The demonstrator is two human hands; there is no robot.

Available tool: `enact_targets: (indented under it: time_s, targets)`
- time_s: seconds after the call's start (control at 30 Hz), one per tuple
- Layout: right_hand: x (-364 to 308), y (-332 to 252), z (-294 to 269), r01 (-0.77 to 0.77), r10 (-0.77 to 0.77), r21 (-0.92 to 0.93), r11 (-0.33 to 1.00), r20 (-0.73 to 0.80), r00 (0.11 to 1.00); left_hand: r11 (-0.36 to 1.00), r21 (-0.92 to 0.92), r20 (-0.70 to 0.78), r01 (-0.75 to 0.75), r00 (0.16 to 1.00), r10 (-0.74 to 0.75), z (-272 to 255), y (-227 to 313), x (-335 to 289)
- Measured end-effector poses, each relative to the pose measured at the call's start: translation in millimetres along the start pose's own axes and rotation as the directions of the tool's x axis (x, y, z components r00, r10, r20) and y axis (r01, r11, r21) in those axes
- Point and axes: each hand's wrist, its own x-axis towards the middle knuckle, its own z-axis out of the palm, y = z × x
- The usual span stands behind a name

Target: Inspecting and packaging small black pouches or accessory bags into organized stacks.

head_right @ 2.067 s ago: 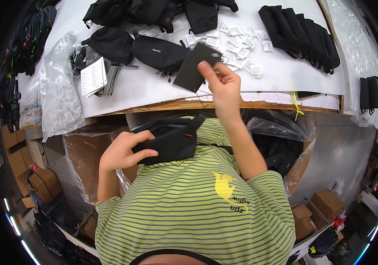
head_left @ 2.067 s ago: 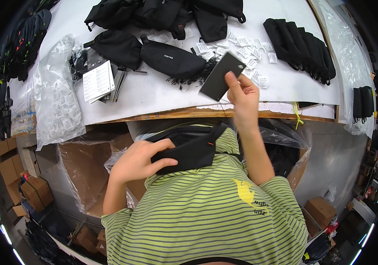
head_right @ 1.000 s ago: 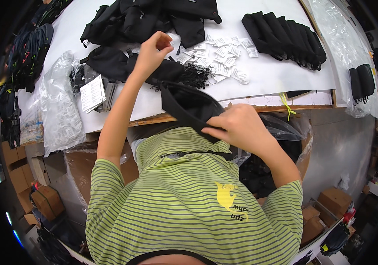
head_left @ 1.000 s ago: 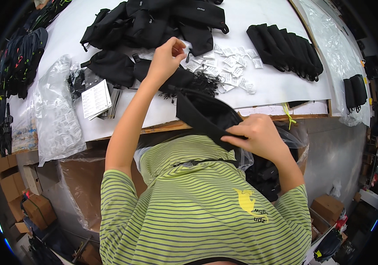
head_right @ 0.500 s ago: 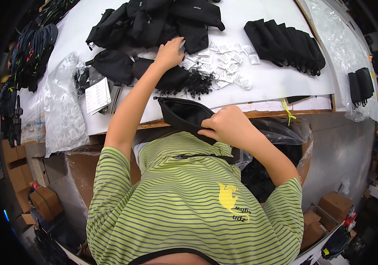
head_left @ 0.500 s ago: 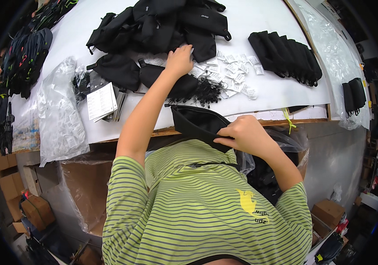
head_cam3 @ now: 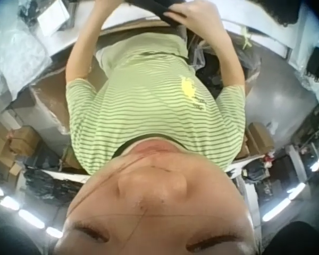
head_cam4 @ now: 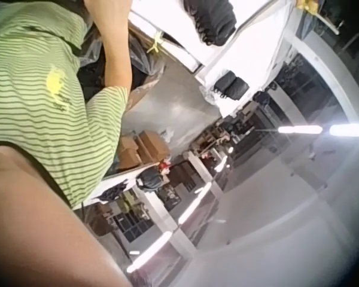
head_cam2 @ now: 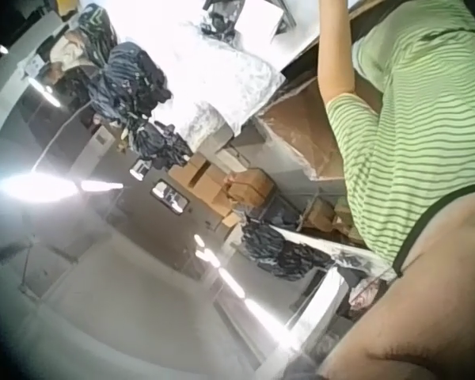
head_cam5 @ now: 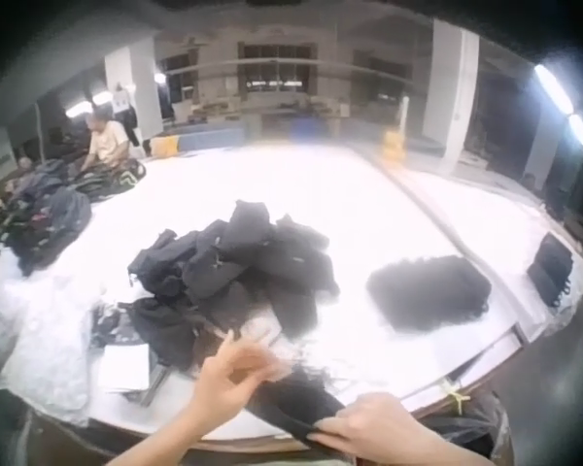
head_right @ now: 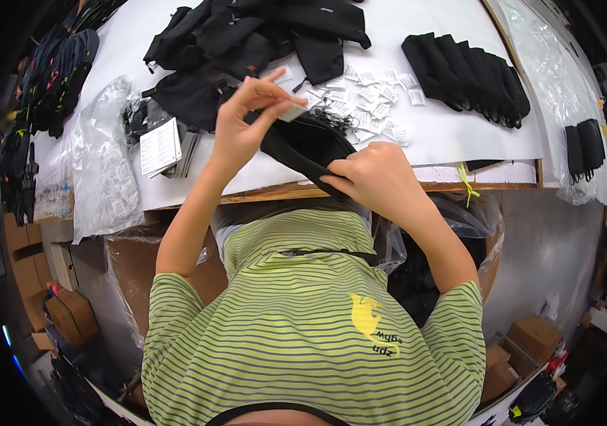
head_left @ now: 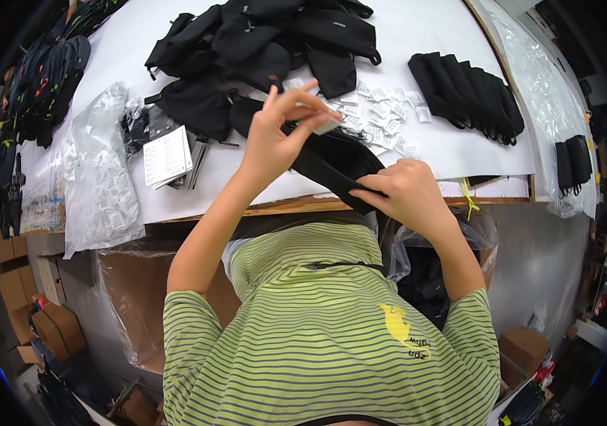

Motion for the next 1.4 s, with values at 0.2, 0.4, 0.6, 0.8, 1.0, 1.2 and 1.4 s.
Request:
enact_targets:
  time_s: [0.2, 0.4, 0.6, 0.8, 1.0, 1.2, 1.4]
  targets:
    - [23, 2, 20, 0.067, -0.069, -0.024, 0.997, -0.055, 0.996, 0.930, 0.367, 0.223, -0.034, 0.973, -0.052, -19, 2, -25]
    - [24, -16, 20, 0.061, -0.038, 0.082, 0.995, -0.252, 0.967, 0.779, -0.612, -0.394, 0.134, 0.803, -0.448, -2, -8, -77]
    - [17, -46, 51, -0.090, 0.366, 0.579, 0.810, -0.380, 0.849, 0.321, -0.928, -0.125, 0.191, 0.652, -0.748, 14, 8, -86]
    - [0, -53, 79, -0.356, 0.686, 0.867, 0.349, 0.023, 0.728, 0.394, -0.884, -0.157, 0.253, 0.632, -0.759, 9, 21, -77]
    - [32, -29, 53, -0.006, 0.650, 0.986, 0.164, -0.104, 0.753, 0.334, -0.761, 0.156, 0.557, 0.656, -0.738, 10, 37, -79]
    - [37, -12, 44, 0.053, 0.473, 0.678, 0.733, -0.564, 0.677, 0.282, -0.718, 0.256, 0.637, 0.618, -0.743, 14, 43, -78]
    - [31, -23, 43, 0.013, 0.453, 0.731, 0.682, -0.436, 0.777, 0.266, -0.801, 0.122, 0.536, 0.581, -0.804, 19, 42, -76]
